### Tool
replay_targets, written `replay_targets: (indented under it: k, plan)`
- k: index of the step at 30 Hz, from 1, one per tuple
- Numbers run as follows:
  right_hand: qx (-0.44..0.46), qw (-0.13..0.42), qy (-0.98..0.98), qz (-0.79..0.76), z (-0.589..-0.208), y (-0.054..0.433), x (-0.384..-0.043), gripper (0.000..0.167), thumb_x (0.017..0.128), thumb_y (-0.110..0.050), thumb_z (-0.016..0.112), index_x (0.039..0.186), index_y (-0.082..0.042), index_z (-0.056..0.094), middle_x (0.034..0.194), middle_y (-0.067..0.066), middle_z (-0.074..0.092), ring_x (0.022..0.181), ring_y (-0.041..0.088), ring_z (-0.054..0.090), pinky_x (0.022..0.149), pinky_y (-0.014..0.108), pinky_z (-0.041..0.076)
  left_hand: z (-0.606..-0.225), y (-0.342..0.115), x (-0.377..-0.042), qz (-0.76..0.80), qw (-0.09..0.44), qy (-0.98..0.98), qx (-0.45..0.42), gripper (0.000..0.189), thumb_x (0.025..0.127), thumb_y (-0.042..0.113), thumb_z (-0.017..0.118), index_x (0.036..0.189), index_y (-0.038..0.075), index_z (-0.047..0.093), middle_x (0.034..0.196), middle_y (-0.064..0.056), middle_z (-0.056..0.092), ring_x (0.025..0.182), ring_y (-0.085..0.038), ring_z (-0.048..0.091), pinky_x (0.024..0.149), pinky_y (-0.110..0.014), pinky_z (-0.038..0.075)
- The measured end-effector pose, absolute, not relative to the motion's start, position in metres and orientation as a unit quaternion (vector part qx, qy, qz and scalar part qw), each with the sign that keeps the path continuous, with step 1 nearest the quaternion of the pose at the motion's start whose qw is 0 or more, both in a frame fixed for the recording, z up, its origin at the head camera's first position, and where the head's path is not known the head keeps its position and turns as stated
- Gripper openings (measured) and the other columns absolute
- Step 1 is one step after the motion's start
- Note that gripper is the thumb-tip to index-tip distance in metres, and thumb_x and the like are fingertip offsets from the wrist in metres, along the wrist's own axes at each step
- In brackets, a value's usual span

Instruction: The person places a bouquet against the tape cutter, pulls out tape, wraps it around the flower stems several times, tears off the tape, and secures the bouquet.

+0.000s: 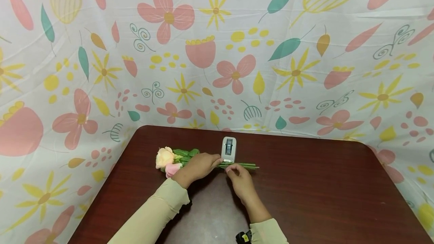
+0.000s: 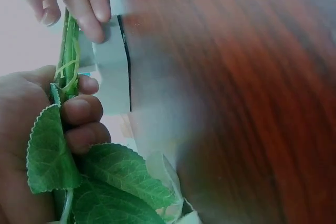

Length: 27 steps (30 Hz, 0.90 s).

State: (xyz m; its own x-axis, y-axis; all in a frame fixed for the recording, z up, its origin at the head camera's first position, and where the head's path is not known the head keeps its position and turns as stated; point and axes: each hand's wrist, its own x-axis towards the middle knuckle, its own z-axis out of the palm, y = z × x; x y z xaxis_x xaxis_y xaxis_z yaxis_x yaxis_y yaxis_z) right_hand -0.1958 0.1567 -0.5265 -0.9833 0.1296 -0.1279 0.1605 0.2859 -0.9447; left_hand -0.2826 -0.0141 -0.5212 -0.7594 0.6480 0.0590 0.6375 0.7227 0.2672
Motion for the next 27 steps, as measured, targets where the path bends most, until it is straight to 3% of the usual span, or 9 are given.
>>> replay_targets:
  k: [15,19,23,25,27]
  plan:
    - [0.081,0.014,0.803,-0.59,-0.527,0.159,-0.197,0.02,0.103,-0.017,0.057,0.111,-0.002,0.067,0.11,0.013,0.066,0.09,0.014,0.054,0.077,0.026,0.044,-0.511,-0.014,-0.276,0.132,0.042,0.928,0.347,0.034,0.11,0.041,0.035,0.09,0.025,0.058,0.072,0.008,0.059,0.075,-0.012,0.064,0.069,-0.032,0.048]
    - [0.082,0.014,0.804,-0.589,-0.528,0.16,-0.198,0.02,0.103,-0.017,0.057,0.111,-0.001,0.067,0.108,0.012,0.066,0.089,0.014,0.053,0.076,0.025,0.044,-0.51,-0.014,-0.276,0.133,0.049,0.924,0.356,0.033,0.108,0.043,0.038,0.107,0.028,0.067,0.089,0.009,0.07,0.084,-0.013,0.069,0.075,-0.033,0.052]
    - [0.08,0.007,0.806,-0.587,-0.529,0.16,-0.198,0.018,0.102,-0.015,0.059,0.11,-0.001,0.067,0.107,0.011,0.066,0.09,0.013,0.054,0.077,0.025,0.044,-0.507,-0.016,-0.277,0.143,0.07,0.917,0.365,0.037,0.108,0.047,0.039,0.124,0.028,0.066,0.109,0.008,0.074,0.099,-0.014,0.071,0.085,-0.035,0.054]
    - [0.076,0.005,0.81,-0.581,-0.529,0.16,-0.198,0.019,0.102,-0.017,0.059,0.11,-0.002,0.067,0.109,0.011,0.067,0.092,0.014,0.056,0.079,0.026,0.045,-0.507,-0.017,-0.278,0.147,0.077,0.916,0.365,0.036,0.107,0.048,0.042,0.124,0.028,0.066,0.109,0.008,0.074,0.098,-0.013,0.071,0.085,-0.035,0.054]
    - [0.072,0.004,0.819,-0.569,-0.529,0.161,-0.198,0.019,0.102,-0.019,0.059,0.109,-0.004,0.068,0.111,0.011,0.068,0.095,0.015,0.057,0.082,0.028,0.045,-0.507,-0.018,-0.279,0.148,0.076,0.915,0.367,0.029,0.105,0.047,0.048,0.118,0.028,0.066,0.098,0.008,0.073,0.09,-0.012,0.069,0.08,-0.033,0.053]
